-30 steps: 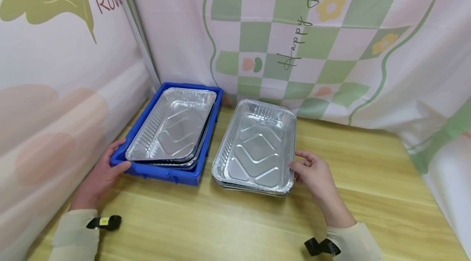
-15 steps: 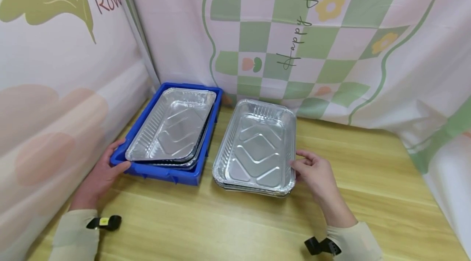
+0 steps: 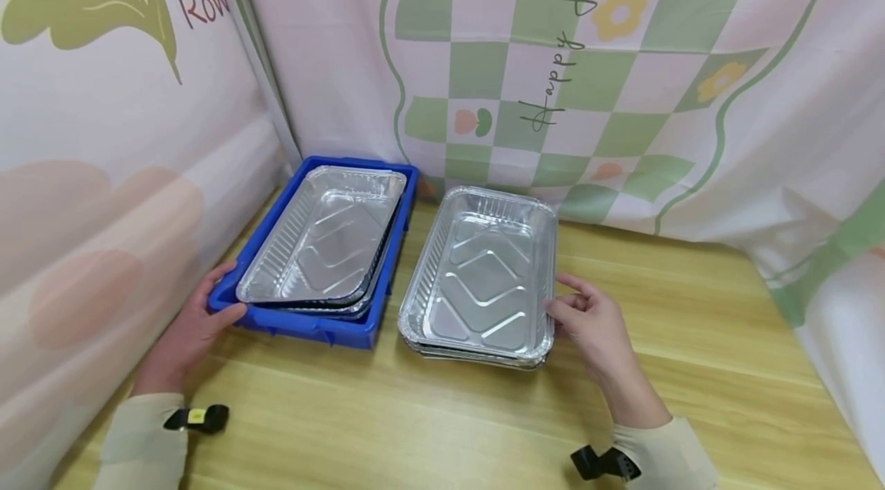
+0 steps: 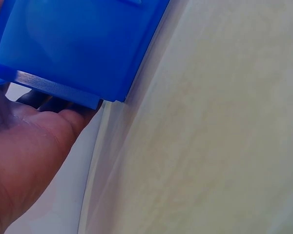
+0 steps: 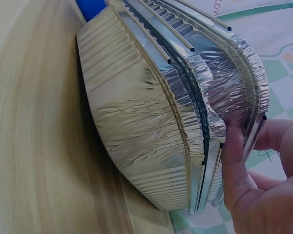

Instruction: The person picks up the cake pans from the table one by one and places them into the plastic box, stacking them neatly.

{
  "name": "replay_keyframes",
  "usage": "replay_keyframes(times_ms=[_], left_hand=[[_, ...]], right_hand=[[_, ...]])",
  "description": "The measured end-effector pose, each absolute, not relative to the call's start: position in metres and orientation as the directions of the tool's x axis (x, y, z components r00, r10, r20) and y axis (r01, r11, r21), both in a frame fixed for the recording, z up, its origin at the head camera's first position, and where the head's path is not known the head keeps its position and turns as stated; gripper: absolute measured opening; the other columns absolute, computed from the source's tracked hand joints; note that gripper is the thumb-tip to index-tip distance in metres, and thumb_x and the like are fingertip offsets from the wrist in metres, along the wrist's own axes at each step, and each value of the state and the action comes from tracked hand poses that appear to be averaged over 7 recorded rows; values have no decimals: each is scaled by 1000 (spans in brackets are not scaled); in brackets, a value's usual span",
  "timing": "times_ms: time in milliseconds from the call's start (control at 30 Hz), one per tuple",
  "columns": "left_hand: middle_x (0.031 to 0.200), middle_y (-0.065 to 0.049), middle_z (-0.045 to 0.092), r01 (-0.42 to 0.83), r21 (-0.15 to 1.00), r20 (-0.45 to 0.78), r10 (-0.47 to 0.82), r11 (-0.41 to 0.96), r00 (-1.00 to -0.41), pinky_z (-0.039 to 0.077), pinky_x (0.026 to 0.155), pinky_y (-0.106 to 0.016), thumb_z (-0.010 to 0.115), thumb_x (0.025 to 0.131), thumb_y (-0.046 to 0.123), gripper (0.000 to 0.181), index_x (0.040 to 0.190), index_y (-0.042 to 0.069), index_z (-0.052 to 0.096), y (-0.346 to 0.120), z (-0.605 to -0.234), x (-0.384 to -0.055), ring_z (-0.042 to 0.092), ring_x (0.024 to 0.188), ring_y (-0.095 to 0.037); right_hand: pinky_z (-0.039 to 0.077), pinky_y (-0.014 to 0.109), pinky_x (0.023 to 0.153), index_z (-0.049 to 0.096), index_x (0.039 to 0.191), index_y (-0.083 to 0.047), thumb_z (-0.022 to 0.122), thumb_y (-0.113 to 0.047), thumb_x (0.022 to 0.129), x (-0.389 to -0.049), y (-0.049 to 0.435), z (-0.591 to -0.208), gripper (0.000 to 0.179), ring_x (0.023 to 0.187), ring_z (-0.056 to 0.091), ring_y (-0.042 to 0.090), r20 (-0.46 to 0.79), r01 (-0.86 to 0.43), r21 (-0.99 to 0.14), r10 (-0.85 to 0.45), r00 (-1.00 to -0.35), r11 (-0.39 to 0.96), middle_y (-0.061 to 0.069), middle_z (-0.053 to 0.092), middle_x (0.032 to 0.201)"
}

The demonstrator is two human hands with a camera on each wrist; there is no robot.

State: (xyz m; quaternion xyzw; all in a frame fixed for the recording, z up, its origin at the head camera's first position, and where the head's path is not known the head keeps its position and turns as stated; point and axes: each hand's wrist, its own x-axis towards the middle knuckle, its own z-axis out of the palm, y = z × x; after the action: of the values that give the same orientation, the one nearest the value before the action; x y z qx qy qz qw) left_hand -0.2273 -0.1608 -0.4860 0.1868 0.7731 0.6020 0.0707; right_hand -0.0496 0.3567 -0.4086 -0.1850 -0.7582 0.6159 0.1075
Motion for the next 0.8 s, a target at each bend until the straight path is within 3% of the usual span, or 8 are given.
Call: replay_keyframes(times_ms=[233,500,800], left_hand=[[147,-31,26,187,955,92,372,230,-924,35,89,-8,58,100,14,71,158,27,18,-162,-486,-228,39,117,-2],[148,-31,24,179,951,78,365,253,-928,34,88,-7,59,100,16,72,158,27,17,-163,-485,-228,37,121,-8],[149,-30,24,182,950,81,366,252,-927,34,88,-7,59,100,16,72,158,26,17,-162,-484,-228,37,122,-10]], right_hand=[[58,31,66,45,142,3,63,1,90,-49,357,-409,55,68,65,13,-56,139,-975,417,-907,172,3,65,86],[58,30,68,45,142,4,64,0,90,-47,360,-406,55,69,65,14,-59,132,-981,421,-905,144,7,64,90],[57,29,70,44,142,4,64,0,90,-46,362,-402,57,70,65,13,-55,127,-981,427,-903,144,3,65,88]])
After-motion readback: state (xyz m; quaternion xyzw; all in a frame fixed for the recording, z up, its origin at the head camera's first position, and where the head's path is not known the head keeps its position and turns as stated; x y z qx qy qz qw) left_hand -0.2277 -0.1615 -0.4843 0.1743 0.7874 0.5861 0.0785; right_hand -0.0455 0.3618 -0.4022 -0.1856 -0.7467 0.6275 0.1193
